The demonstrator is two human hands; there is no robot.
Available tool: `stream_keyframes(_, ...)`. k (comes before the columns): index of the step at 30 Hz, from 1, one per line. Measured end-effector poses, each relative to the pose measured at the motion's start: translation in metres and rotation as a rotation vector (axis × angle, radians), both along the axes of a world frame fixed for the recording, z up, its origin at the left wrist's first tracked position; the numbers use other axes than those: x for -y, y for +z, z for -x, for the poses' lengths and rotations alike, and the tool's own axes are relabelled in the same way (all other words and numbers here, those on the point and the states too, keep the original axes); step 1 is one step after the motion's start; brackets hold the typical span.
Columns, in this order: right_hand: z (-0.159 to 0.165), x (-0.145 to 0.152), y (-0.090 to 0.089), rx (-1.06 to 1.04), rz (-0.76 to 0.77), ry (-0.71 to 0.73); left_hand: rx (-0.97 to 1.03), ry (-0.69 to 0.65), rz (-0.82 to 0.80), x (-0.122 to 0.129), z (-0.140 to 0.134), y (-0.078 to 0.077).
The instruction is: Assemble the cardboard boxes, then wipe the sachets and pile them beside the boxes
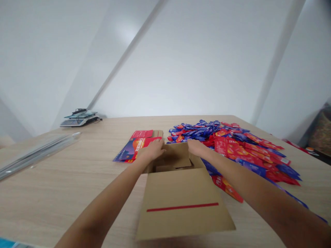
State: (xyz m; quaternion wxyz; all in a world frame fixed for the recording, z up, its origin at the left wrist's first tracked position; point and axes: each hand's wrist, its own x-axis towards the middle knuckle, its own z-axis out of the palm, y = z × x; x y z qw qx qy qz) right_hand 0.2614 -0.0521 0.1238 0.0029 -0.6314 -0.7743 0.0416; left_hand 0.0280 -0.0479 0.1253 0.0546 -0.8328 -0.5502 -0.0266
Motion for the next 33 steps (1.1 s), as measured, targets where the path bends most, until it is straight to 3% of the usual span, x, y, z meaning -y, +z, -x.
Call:
stream_keyframes(3,-0.006,-0.01,-0.004,-0.018,-0.035,-0.073,0.018,0.188,-0.021,-0.004,0.017,-0.004)
stream_keyframes(5,-0.006,-0.016,-0.006,-0.032,-0.046,-0.089,0.156,0.262,0.035,-0.006,0.025,-0.01)
stream_keyframes(9,-0.002,-0.023,-0.01,-0.056,-0.052,-0.088,0.499,0.221,0.107,-0.011,0.031,-0.028)
stream_keyframes(14,-0.003,-0.026,-0.014,-0.076,-0.045,-0.091,1.113,0.34,0.137,-0.012,0.03,-0.044)
stream_keyframes(16,-0.003,-0.026,-0.015,-0.083,-0.045,-0.1,1.179,0.35,0.163,-0.012,0.028,-0.045)
stream_keyframes(19,-0.004,-0.024,-0.015,-0.091,-0.047,-0.116,1.088,0.3,0.053,-0.005,0.023,-0.041)
stream_keyframes(22,-0.004,-0.023,-0.014,-0.091,-0.044,-0.131,0.856,0.131,-0.103,0.019,0.017,-0.03)
stream_keyframes(24,-0.004,-0.023,-0.014,-0.089,-0.04,-0.14,0.687,-0.038,-0.052,0.044,0.017,-0.019)
stream_keyframes(28,-0.002,-0.026,-0.014,-0.082,-0.025,-0.135,0.408,-0.299,0.245,0.086,0.025,-0.004)
stream_keyframes(30,-0.001,-0.026,-0.013,-0.075,-0.013,-0.124,0.337,-0.326,0.269,0.093,0.028,-0.003)
stream_keyframes(33,-0.001,-0.023,-0.01,-0.058,0.005,-0.104,0.256,-0.265,0.214,0.091,0.027,-0.008)
